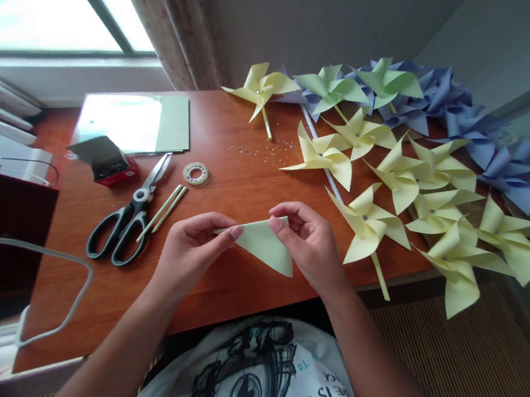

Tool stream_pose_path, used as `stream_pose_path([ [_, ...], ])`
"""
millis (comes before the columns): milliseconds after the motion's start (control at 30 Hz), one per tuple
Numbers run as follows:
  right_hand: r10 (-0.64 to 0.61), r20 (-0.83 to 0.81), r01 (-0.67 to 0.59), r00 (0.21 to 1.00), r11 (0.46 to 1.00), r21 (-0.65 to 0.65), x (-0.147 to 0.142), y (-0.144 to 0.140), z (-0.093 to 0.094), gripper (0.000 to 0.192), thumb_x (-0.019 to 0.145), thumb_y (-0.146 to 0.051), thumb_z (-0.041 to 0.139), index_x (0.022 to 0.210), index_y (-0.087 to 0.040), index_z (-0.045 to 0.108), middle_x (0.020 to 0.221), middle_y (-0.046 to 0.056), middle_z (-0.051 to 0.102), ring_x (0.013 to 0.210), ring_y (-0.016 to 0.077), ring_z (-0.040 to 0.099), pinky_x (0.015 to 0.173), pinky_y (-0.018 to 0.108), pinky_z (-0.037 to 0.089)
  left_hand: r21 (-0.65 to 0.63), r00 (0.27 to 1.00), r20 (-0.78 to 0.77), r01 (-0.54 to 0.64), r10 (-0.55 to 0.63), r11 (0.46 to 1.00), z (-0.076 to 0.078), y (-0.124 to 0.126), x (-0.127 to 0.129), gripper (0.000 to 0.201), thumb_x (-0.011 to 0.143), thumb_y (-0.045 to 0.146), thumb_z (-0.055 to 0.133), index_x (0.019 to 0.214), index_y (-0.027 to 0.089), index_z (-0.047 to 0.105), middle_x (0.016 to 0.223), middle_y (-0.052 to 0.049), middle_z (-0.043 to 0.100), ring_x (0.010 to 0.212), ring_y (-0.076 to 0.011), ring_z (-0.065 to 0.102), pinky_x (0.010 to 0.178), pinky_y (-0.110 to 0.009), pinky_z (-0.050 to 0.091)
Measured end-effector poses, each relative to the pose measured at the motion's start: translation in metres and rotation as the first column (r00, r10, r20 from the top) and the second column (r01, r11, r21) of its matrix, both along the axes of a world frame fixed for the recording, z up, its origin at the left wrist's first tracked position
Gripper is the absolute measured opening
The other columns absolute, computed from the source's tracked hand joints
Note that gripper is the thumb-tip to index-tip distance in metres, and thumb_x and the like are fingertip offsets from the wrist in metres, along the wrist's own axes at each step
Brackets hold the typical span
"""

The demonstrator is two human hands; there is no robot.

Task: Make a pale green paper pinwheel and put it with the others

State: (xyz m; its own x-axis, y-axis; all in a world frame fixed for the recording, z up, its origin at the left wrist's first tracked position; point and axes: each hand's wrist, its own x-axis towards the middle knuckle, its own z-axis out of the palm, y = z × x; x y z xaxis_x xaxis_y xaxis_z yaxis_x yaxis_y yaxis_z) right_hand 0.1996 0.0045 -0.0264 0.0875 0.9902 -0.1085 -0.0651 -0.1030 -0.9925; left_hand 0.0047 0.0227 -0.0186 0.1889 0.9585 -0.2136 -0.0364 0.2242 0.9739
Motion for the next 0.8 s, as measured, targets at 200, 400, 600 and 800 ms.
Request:
stream_pose_path([
  [200, -0.07, 0.046, 0.067, 0.996, 0.996, 0.064, 0.002, 0.0015, -0.0038, 0.009, 0.081, -0.029, 0.082, 0.085, -0.024, 0.077, 0.076, -0.001, 0.075, 0.069, 0.0127, 0.067, 0.063, 0.022, 0.054, -0.004, 0.999, -0.016, -0.032, 0.032, 0.999, -0.0008, 0.0002, -0.0001, 0.02, 0.077, 0.034, 0.082, 0.077, 0.015, 0.075, 0.068, -0.002, 0.067, 0.059, -0.01, 0.053, 0.053, -0.019, 0.038],
  [400, -0.092, 0.056, 0.086, 0.994, 0.991, 0.106, 0.0008, 0.0019, -0.0017, 0.006, 0.084, -0.03, 0.079, 0.084, -0.024, 0.077, 0.075, -0.002, 0.074, 0.068, 0.0129, 0.065, 0.062, 0.022, 0.052, 0.019, 0.998, -0.04, -0.047, 0.048, 0.999, -0.0011, -0.0006, -0.0025, 0.02, 0.077, 0.035, 0.082, 0.076, 0.016, 0.076, 0.066, -0.001, 0.066, 0.058, -0.0104, 0.053, 0.053, -0.02, 0.038],
  [600, -0.169, 0.101, 0.156, 0.98, 0.98, 0.126, -0.0024, 0.0025, -0.0043, 0.011, 0.087, -0.031, 0.076, 0.081, -0.023, 0.075, 0.07, -0.002, 0.069, 0.066, 0.0122, 0.061, 0.06, 0.022, 0.048, 0.166, 0.98, -0.189, -0.025, 0.057, 0.986, -0.0032, -0.0018, -0.003, 0.017, 0.081, 0.034, 0.079, 0.077, 0.017, 0.077, 0.062, -0.001, 0.065, 0.055, -0.0095, 0.05, 0.05, -0.021, 0.036],
  [800, 0.03, 0.143, -0.027, 0.989, 0.999, -0.02, -0.0029, -0.0001, -0.0069, 0.018, 0.088, -0.037, 0.074, 0.08, -0.02, 0.073, 0.068, -0.002, 0.067, 0.062, 0.0124, 0.059, 0.055, 0.021, 0.046, 0.245, 0.965, -0.225, -0.077, 0.134, 0.967, -0.0042, -0.0014, -0.006, 0.016, 0.082, 0.033, 0.078, 0.08, 0.017, 0.078, 0.067, -0.003, 0.07, 0.057, -0.0114, 0.056, 0.052, -0.021, 0.042],
])
